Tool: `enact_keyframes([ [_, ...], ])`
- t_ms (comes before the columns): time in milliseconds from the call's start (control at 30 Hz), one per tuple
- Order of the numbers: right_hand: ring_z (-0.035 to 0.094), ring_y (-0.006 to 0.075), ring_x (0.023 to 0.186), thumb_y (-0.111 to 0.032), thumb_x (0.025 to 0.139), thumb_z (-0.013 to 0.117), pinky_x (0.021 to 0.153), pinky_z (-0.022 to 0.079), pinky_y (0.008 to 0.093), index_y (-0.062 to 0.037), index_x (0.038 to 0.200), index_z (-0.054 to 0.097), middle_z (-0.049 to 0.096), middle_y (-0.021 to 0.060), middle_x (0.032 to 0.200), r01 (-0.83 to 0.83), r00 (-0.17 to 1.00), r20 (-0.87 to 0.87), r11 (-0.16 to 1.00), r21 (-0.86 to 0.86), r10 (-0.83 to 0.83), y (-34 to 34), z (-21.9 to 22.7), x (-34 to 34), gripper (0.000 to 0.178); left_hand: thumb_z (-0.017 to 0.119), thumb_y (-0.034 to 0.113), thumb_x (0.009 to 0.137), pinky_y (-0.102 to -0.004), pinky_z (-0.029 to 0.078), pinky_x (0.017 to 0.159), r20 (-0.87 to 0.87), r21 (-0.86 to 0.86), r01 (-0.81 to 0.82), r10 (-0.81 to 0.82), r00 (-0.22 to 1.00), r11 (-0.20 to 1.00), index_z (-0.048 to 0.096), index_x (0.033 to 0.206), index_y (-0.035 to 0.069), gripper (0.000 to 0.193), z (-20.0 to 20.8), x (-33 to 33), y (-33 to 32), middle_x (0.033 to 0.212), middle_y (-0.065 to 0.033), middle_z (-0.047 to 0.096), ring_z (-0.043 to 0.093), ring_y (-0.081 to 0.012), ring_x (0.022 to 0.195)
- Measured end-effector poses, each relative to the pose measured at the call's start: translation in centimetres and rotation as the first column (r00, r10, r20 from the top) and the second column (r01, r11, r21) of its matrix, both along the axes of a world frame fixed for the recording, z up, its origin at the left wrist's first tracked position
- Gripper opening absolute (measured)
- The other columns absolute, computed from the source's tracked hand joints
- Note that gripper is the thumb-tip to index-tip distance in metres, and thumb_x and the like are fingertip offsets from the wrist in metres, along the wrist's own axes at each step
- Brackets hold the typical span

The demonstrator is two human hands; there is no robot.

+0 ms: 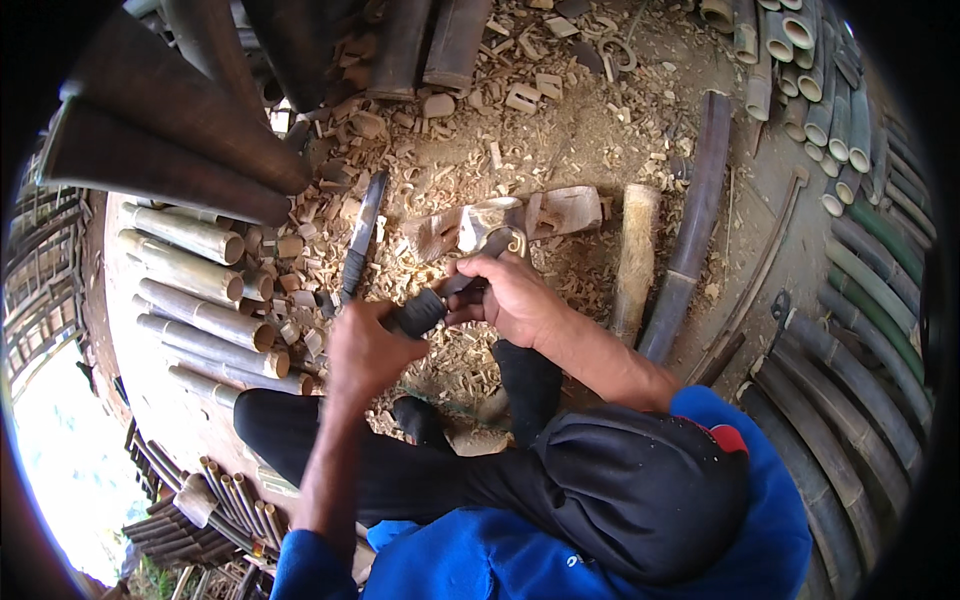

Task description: The person shapes bamboo pieces using a knife and a wooden mallet. The person places a bamboo pole on a wooden block, positions a knife against it, and strikes the knife with a mallet to carve out sections and smooth the surface.

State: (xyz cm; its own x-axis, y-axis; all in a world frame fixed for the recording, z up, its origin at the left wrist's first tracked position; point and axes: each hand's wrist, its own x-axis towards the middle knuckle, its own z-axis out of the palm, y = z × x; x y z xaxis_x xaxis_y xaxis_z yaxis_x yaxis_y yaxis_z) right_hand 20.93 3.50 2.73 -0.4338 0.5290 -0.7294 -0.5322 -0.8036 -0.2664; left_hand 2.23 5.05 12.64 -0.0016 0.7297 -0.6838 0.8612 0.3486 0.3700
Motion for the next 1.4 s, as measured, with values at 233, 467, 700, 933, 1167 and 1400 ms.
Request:
enact_keyframes([
  [233,0.067,0.0191,0.079,-0.021,0.099,0.053,0.071,0.059,0.0398,-0.0035,0.106,0.063,0.069,0.0107,0.099,0.443,0.743,-0.405,0.845,-0.299,-0.533,-1.6,-2.1,0.3,0.021,0.072,0.008,0.075,-0.0394,0.053,0.060,-0.615,0.168,0.863,-0.633,0.470,0.477,0.069,0.074,0.006,0.004,5.5,10.2,4.3,0.069,-0.0104,0.067,0.069,-0.0242,0.064],
  [467,0.062,0.0218,0.106,-0.023,0.100,0.053,0.100,0.046,0.0417,-0.0097,0.123,0.051,0.065,0.0129,0.111,0.097,0.987,-0.138,0.993,0.065,-0.087,-8.2,1.3,1.7,0.027,0.069,0.009,0.078,-0.0389,0.059,0.066,0.169,0.067,0.754,-0.753,0.636,0.653,0.071,0.081,0.006,0.004,0.3,2.9,-5.7,0.082,-0.0137,0.071,0.071,-0.0274,0.071],
  [700,0.061,0.0231,0.106,-0.019,0.099,0.056,0.100,0.048,0.0427,-0.0079,0.124,0.051,0.062,0.0131,0.110,-0.672,0.402,0.899,0.723,0.160,0.174,-6.0,0.8,10.4,0.028,0.073,0.009,0.078,-0.0407,0.052,0.091,0.126,0.691,0.598,-0.882,0.454,0.406,0.048,0.132,0.009,0.059,-2.5,13.9,-1.0,0.119,-0.0148,0.056,0.057,-0.0325,0.121],
  [933,0.061,0.0246,0.100,-0.022,0.097,0.061,0.095,0.051,0.0442,-0.0061,0.115,0.058,0.061,0.0131,0.104,-0.861,-0.005,0.998,0.508,-0.032,0.055,-0.1,1.7,12.4,0.025,0.074,0.003,0.074,-0.0482,0.058,0.086,0.361,0.537,0.522,-0.740,0.567,0.663,0.052,0.138,0.020,0.070,-7.9,16.7,1.9,0.139,-0.0220,0.047,0.065,-0.0378,0.108],
  [1167,0.061,0.0196,0.091,-0.021,0.083,0.071,0.084,0.055,0.0385,-0.0070,0.100,0.067,0.064,0.0085,0.093,-0.820,-0.245,0.811,-0.334,-0.466,-0.531,10.0,4.2,9.6,0.022,0.067,-0.013,0.071,-0.0457,0.062,0.079,0.570,0.721,-0.305,-0.283,0.771,0.622,0.042,0.147,0.019,0.085,-9.0,15.8,1.9,0.145,-0.0319,0.035,0.057,-0.0445,0.112],
  [1400,0.064,0.0227,0.096,-0.035,0.104,0.046,0.088,0.056,0.0364,-0.0062,0.107,0.059,0.064,0.0129,0.101,-0.790,-0.113,0.961,0.563,-0.242,0.254,3.3,4.1,9.9,0.031,0.072,-0.004,0.070,-0.0471,0.057,0.087,0.419,0.472,0.361,-0.565,0.711,0.804,0.048,0.129,0.012,0.065,-6.5,15.6,2.7,0.122,-0.0221,0.053,0.061,-0.0364,0.108],
])
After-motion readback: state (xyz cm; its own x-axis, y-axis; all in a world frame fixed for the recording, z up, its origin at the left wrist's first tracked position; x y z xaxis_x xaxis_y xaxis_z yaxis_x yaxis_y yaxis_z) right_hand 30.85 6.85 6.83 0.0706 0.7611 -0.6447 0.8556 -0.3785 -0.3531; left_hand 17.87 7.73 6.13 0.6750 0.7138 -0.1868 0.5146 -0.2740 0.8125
